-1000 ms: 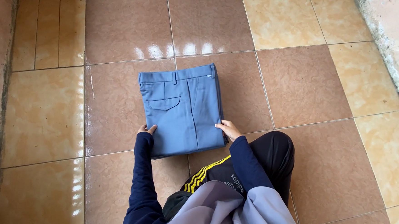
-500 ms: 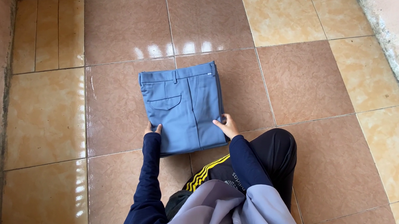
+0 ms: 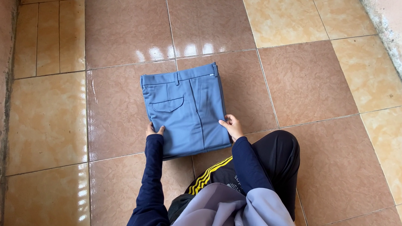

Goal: A person sits on the floor and carefully folds a pair of blue trousers into a neat rectangle.

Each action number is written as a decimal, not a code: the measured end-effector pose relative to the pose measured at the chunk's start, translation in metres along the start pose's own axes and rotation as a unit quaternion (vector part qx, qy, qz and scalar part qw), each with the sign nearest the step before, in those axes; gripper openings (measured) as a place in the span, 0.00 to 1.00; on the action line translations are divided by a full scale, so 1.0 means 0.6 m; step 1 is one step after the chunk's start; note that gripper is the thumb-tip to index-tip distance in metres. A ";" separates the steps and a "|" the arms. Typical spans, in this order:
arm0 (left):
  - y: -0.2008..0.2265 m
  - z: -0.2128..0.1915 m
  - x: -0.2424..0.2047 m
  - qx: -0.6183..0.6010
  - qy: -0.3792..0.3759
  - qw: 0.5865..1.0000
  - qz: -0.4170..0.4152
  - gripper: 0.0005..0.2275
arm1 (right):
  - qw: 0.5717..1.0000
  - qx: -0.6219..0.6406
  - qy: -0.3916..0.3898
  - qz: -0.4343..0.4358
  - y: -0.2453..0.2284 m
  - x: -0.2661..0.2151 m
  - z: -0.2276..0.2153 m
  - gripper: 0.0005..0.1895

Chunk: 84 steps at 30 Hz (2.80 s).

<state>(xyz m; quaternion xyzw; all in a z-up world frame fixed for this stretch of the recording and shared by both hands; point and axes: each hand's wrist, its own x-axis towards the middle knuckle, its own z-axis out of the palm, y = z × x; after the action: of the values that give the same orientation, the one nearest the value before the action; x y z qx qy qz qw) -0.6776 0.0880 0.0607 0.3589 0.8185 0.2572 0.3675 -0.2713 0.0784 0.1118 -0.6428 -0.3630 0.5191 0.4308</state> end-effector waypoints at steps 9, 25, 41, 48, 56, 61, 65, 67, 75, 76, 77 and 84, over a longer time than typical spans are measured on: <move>0.173 -0.024 -0.093 0.047 0.103 0.968 0.223 0.44 | 0.852 -0.402 0.057 -0.330 -0.166 -0.102 0.033 0.39; 0.256 0.013 -0.194 0.291 -0.077 0.938 0.172 0.44 | 0.802 -0.537 -0.141 -0.222 -0.172 -0.081 0.081 0.42; 0.270 0.096 -0.191 0.253 -0.045 0.915 0.310 0.39 | 0.811 -0.483 -0.100 -0.315 -0.199 -0.088 0.032 0.34; 0.379 0.183 -0.254 0.227 -0.041 0.872 0.432 0.36 | 0.815 -0.446 0.025 -0.370 -0.262 -0.101 -0.080 0.32; 0.478 0.345 -0.381 0.196 -0.118 0.813 0.536 0.35 | 0.803 -0.498 0.158 -0.287 -0.268 -0.178 -0.261 0.33; 0.499 0.456 -0.485 0.184 -0.181 0.762 0.594 0.35 | 0.827 -0.490 0.215 -0.172 -0.251 -0.261 -0.370 0.33; 0.503 0.521 -0.581 0.216 -0.251 0.713 0.618 0.35 | 0.813 -0.504 0.275 -0.095 -0.220 -0.334 -0.450 0.35; 0.498 0.552 -0.634 0.224 -0.277 0.687 0.634 0.35 | 0.808 -0.501 0.306 -0.062 -0.196 -0.373 -0.490 0.35; 0.436 0.650 -0.861 0.231 -0.391 0.583 0.673 0.36 | 0.776 -0.449 0.441 0.040 -0.086 -0.564 -0.608 0.35; 0.427 0.661 -0.888 0.231 -0.401 0.569 0.680 0.36 | 0.771 -0.444 0.453 0.052 -0.065 -0.587 -0.620 0.35; 0.415 0.671 -0.915 0.230 -0.416 0.560 0.678 0.36 | 0.754 -0.449 0.475 0.070 -0.044 -0.610 -0.631 0.36; 0.317 0.724 -1.098 0.226 -0.513 0.458 0.690 0.37 | 0.685 -0.397 0.592 0.153 0.047 -0.773 -0.663 0.36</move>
<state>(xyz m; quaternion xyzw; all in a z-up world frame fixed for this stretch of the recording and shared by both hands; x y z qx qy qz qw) 0.0506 -0.2390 0.2063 0.9443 -0.0032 0.0020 0.3291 0.0272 -0.4263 0.2857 -0.9738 -0.1010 -0.1035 0.1757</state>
